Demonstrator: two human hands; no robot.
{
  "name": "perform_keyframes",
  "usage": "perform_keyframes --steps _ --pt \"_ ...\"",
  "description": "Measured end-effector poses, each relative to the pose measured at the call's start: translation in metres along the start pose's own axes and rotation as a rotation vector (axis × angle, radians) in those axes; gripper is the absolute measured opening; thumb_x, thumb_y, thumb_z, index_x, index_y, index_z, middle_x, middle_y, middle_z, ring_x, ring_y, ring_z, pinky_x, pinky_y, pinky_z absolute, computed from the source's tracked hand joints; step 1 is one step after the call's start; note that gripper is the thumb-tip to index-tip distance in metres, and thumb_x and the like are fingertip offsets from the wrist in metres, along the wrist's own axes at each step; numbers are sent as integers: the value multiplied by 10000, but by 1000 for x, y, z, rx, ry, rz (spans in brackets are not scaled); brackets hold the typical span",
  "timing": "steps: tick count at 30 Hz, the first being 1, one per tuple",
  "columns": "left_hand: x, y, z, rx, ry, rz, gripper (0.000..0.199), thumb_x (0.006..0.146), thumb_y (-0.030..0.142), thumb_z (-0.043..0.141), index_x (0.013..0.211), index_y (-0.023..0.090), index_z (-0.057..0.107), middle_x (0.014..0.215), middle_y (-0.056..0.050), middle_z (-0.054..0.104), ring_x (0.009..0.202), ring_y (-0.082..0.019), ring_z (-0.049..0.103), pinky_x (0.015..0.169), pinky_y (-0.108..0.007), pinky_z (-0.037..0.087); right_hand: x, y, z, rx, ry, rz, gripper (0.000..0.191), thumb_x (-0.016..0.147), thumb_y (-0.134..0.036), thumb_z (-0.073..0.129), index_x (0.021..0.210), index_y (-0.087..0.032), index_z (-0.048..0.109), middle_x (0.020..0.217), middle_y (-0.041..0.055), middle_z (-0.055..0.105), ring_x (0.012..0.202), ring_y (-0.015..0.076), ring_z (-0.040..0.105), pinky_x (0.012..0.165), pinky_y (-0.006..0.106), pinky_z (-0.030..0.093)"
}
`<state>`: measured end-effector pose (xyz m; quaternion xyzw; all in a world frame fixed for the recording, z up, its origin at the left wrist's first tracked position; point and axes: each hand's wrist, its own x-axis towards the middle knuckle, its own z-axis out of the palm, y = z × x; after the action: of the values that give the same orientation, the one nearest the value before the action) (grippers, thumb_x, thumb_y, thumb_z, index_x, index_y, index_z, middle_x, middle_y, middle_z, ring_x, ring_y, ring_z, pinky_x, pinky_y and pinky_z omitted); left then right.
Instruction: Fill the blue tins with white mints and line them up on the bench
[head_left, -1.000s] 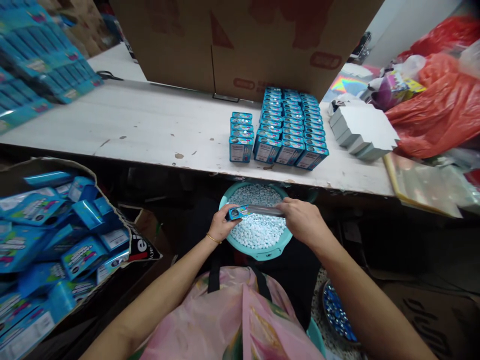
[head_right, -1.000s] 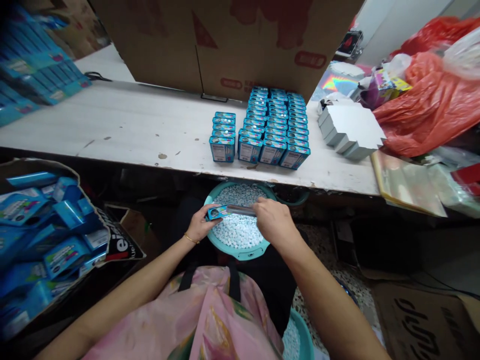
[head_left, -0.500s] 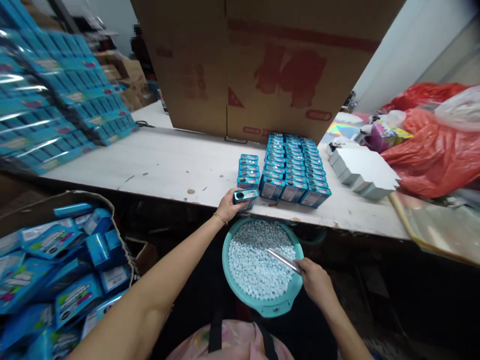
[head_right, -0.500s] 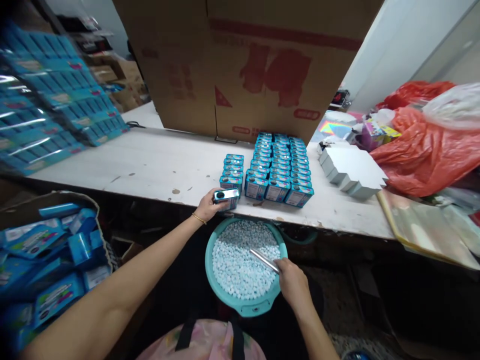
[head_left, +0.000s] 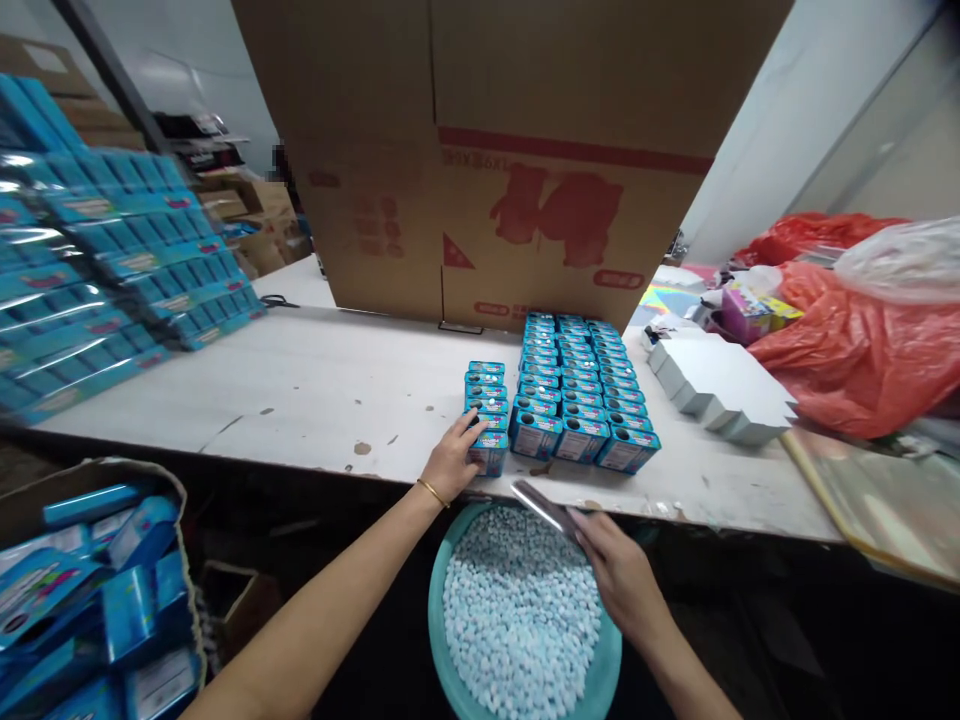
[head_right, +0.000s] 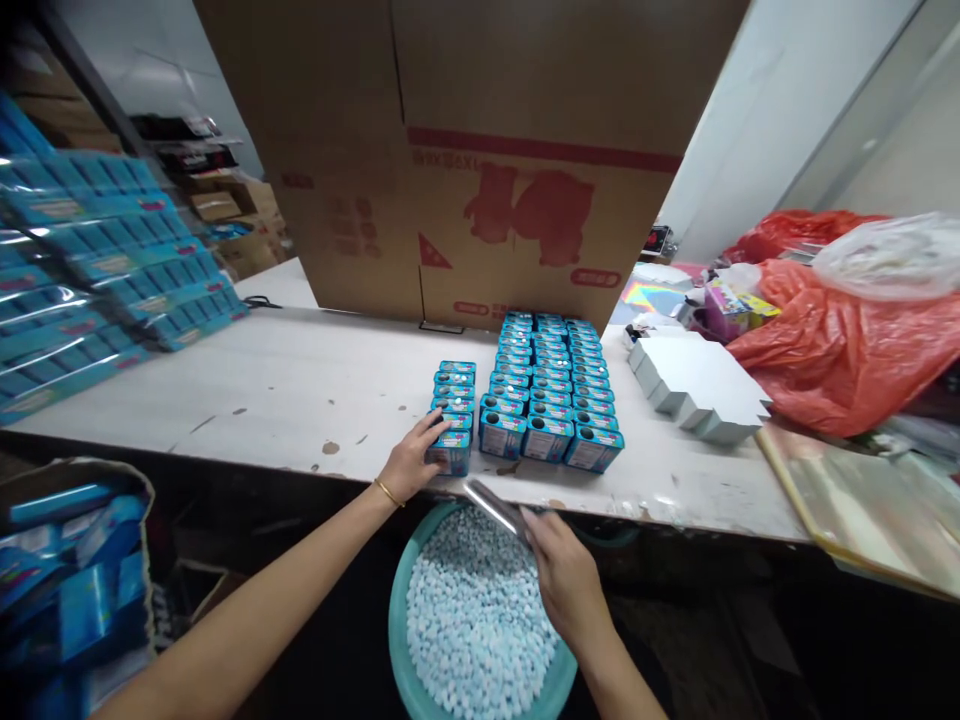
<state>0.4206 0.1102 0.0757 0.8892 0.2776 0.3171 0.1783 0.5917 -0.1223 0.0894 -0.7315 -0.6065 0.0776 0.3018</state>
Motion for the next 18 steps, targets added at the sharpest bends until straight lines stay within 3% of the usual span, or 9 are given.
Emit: perform_keyframes --steps 4,8,13,18 --pt "-1 -1 0 -10 5 5 672 610 61 576 1233 244 402 1384 -37 256 1241 -226 308 1022 -375 322 128 -47 -5 -410 107 -43 406 837 -154 300 1206 -227 452 988 82 560 912 159 507 728 225 408" --pt "4 -8 2 -15 3 17 686 617 58 574 1247 249 380 1394 -41 232 1245 -235 299 1027 -398 310 232 -65 17 -591 0 47 349 824 -107 299 1039 -192 561 974 104 559 887 168 527 666 227 418" --pt "33 -30 9 -20 -12 35 689 627 58 569 1257 251 366 1397 -45 221 1250 -236 289 1027 -399 311 287 -54 28 -608 -102 107 291 819 -122 349 972 -138 595 941 136 574 889 174 560 680 236 431" --pt "93 -62 25 -20 -58 85 686 610 58 579 1247 225 390 1395 -60 221 1240 -239 304 1022 -365 322 324 -37 14 -670 -107 116 301 828 -165 357 1013 -112 588 939 171 589 908 194 565 687 255 439"
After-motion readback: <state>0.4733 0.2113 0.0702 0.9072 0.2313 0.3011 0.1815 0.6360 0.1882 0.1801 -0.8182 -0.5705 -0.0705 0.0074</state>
